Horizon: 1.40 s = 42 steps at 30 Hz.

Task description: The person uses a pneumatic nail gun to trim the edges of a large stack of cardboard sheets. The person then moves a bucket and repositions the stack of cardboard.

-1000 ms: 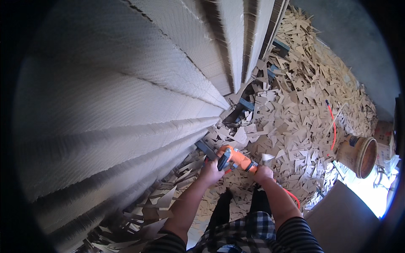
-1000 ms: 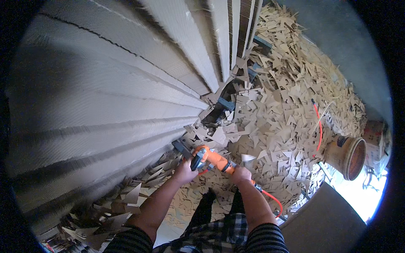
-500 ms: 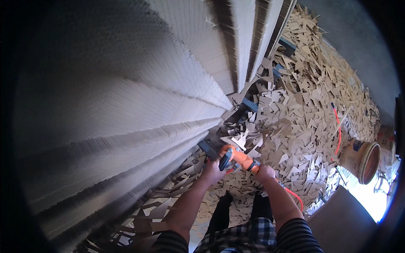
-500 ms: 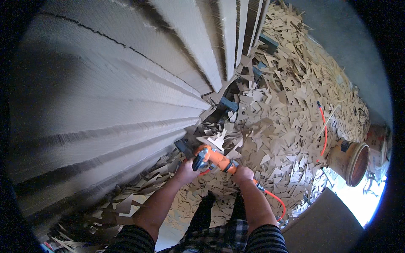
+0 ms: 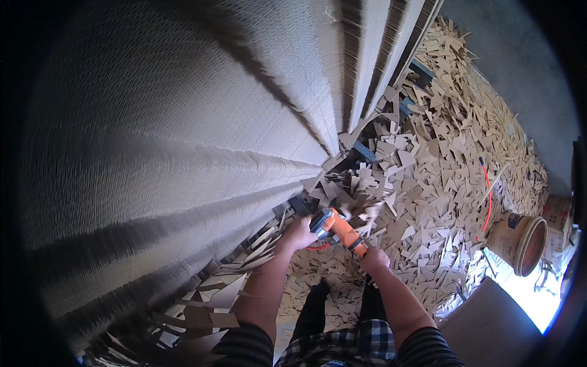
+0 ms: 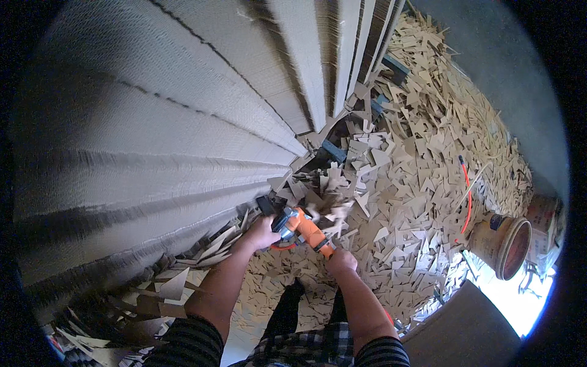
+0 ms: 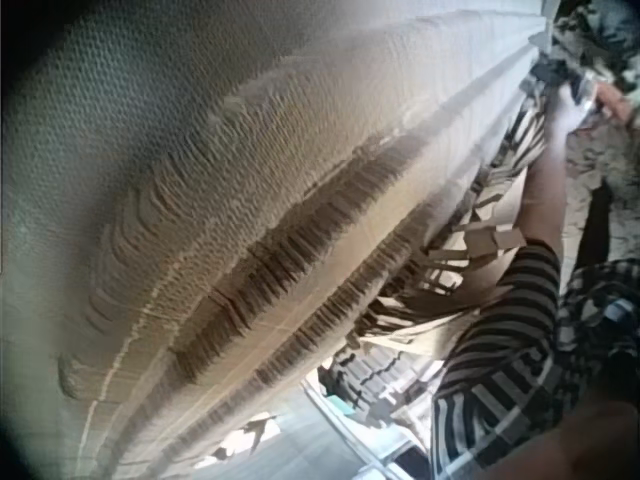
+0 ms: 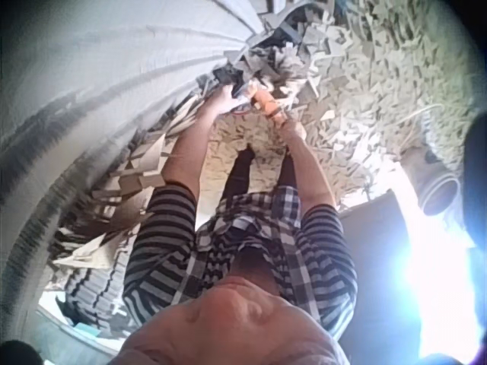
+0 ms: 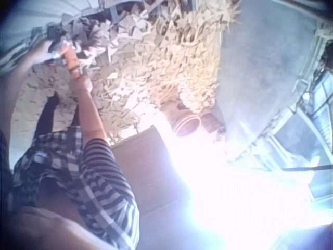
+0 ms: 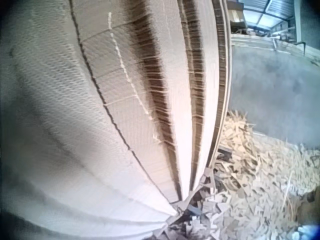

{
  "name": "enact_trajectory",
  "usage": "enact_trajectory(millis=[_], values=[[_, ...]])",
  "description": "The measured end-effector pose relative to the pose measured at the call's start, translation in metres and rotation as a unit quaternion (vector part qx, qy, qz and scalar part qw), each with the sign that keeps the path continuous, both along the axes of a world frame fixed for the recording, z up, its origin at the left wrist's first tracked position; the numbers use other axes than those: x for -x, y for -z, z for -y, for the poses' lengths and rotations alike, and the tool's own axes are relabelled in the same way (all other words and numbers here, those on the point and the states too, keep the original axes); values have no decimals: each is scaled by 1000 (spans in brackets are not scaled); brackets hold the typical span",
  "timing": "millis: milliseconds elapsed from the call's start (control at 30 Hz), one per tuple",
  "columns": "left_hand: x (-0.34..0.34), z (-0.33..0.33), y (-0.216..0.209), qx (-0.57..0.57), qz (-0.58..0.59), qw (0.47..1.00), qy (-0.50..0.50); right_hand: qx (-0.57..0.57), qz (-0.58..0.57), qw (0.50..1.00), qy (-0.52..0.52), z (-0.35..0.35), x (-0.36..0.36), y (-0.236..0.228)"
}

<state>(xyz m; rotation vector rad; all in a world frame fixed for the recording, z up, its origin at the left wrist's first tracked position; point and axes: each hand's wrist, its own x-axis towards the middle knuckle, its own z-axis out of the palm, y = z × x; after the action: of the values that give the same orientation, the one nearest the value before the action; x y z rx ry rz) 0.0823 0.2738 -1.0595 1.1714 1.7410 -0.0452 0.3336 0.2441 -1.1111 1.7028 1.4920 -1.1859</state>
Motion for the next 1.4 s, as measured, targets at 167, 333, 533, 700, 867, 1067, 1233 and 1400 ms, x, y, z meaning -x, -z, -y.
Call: enact_trajectory(millis=[167, 333, 533, 700, 867, 1067, 1233, 1400], values=[[4, 0, -10, -38, -52, 998, -14, -11, -10, 1000, 14, 1, 2, -40], [-46, 34, -77, -8, -45, 999, -29, 53, 3, 999, -12, 38, -49, -120], [-105, 97, -255, -1, 9, 997, 75, -50, -75, 995, 41, 147, -125, -220], [-100, 144, -389, -112, 162, 971, 135, -116, -160, 980, 40, 179, -119, -332], [-78, 170, -525, -199, 224, 939, 169, -206, -252, 939, 111, 207, -98, -403], [-53, 204, -598, -306, 235, 908, 165, -253, -221, 940, 60, 210, -74, -457], [-26, 204, -591, -340, 169, 915, 134, -286, -175, 942, 36, 200, -21, -482], [-8, 191, -577, -332, 154, 925, 99, -233, -215, 945, 79, 195, -4, -462]])
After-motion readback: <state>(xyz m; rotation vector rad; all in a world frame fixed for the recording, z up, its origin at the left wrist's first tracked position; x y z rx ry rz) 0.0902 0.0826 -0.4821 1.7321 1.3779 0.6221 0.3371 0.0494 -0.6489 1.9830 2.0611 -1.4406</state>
